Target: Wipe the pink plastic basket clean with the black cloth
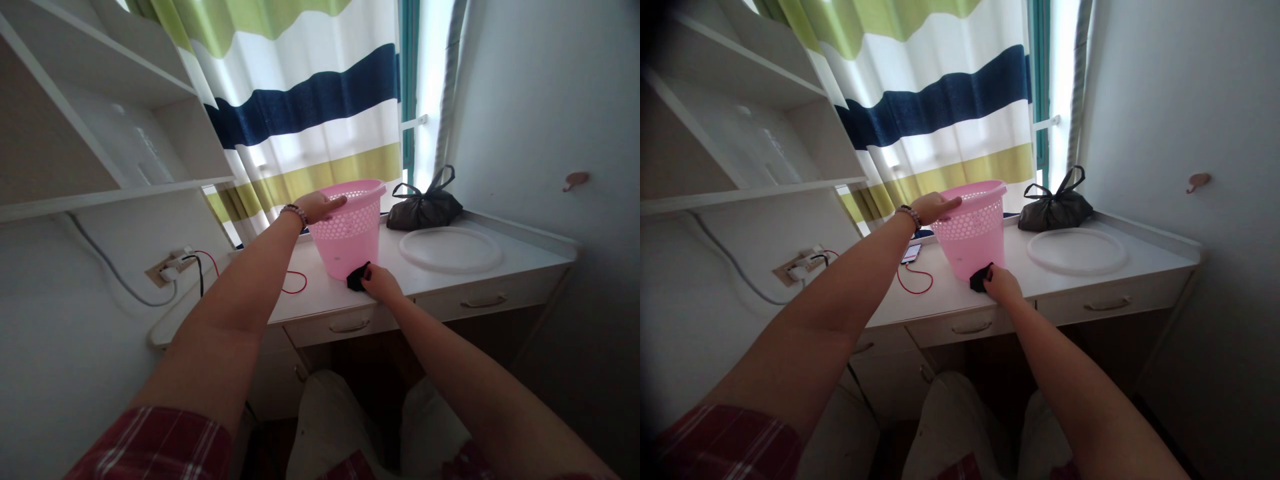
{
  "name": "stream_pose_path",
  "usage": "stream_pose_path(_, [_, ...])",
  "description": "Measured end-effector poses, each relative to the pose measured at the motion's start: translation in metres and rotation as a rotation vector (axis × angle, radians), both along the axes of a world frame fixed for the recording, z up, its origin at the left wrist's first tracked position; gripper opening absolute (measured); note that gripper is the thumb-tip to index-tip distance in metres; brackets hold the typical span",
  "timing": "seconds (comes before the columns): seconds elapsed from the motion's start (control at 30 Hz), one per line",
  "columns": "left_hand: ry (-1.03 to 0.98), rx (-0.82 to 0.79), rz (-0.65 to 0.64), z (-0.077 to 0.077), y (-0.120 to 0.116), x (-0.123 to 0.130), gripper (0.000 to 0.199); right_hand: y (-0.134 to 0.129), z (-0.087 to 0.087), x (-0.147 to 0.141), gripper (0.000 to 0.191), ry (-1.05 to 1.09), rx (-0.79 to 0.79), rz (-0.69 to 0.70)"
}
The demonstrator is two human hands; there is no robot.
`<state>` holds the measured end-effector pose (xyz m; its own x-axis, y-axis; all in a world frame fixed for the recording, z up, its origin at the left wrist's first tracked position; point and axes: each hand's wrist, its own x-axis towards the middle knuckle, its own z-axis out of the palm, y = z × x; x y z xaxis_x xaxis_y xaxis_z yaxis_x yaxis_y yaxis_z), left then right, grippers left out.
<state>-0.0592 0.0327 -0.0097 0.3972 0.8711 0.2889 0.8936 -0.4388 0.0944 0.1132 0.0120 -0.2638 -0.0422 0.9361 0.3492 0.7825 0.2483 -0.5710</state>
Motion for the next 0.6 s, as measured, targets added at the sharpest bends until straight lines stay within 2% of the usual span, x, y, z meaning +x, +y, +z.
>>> stream_pose_path(0.17, [0.087, -0.047, 0.013, 0.0063, -0.0012, 0.0023, 0.066, -0.0002, 0.0006, 0.0003, 0.016, 0.010, -0.016, -0.010])
stream_pose_path(0.33, [0.082, -0.063, 0.025, 0.0084, -0.0006, 0.0036, 0.058, 0.0007, 0.0001, 0.0013, 0.018, 0.018, -0.012, -0.016])
stream_pose_path(0.6, [0.092, -0.037, 0.017, 0.0067, 0.0044, 0.0008, 0.061, 0.0042, -0.0042, 0.0022, 0.017, 0.018, 0.006, -0.001])
